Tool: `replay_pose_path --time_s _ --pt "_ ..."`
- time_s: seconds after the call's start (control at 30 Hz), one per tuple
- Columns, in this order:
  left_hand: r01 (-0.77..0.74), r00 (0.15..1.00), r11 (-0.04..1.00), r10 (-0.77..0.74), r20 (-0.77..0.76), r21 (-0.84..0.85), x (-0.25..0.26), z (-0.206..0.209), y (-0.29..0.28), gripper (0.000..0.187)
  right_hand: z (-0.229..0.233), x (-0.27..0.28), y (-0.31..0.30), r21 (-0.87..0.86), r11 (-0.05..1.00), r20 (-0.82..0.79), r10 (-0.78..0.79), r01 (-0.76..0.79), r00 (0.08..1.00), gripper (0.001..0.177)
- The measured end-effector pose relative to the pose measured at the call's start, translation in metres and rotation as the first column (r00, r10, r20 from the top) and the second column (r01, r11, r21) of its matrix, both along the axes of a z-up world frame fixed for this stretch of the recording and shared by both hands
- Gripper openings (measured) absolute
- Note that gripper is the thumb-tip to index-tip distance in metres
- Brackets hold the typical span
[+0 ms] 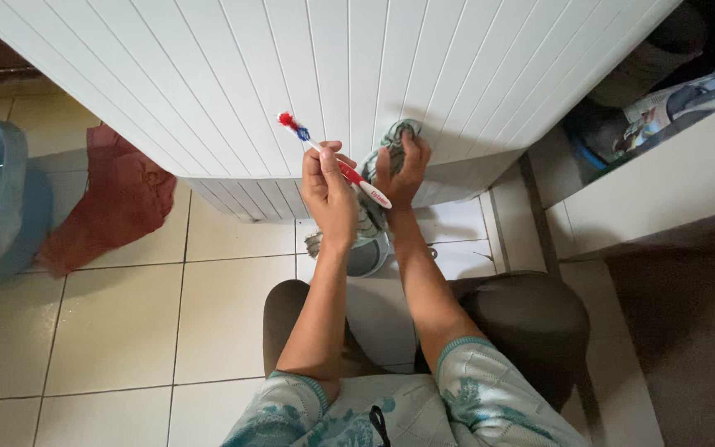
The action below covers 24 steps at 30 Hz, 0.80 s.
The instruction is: The person scrubs the lower edge of a white cabinet using a toothbrush and wipes the surface with a cloth. They repeatedly dip the cloth into a metal pot on the floor to wet it and continue cleaning the cabinet's base.
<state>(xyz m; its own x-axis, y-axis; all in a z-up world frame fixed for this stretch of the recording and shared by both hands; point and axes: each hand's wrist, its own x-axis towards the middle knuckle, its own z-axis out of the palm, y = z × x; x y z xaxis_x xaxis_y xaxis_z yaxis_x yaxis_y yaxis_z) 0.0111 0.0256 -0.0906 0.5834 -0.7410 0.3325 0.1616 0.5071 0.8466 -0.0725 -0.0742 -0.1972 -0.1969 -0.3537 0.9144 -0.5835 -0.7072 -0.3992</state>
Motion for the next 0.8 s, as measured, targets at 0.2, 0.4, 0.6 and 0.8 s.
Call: replay_pose_path --time_s 0.2,0.4,0.6,0.8 --pt "-0.040 0.999 0.999 0.040 0.018 0.017 0.008 0.007 -0.008 0.026 0.035 0.000 -0.010 0.181 0.980 0.133 0.065 -0.089 0.989 0.022" --pt "-0.050 0.995 0.998 0.054 0.089 -0.044 0.004 0.004 -0.016 0.026 0.048 -0.012 -0.030 0.006 0.988 0.081 0.156 -0.157 0.984 0.026" --pt "0.028 0.996 0.999 -0.024 0.083 -0.046 -0.020 -0.013 -0.022 0.026 -0.041 -0.013 -0.010 0.187 0.982 -0.032 0.023 -0.017 0.999 0.019" --pt "0.077 0.995 0.997 -0.077 0.062 0.000 -0.025 -0.015 -0.008 0.029 0.022 -0.037 -0.014 0.137 0.988 0.008 0.063 -0.063 0.998 0.017"
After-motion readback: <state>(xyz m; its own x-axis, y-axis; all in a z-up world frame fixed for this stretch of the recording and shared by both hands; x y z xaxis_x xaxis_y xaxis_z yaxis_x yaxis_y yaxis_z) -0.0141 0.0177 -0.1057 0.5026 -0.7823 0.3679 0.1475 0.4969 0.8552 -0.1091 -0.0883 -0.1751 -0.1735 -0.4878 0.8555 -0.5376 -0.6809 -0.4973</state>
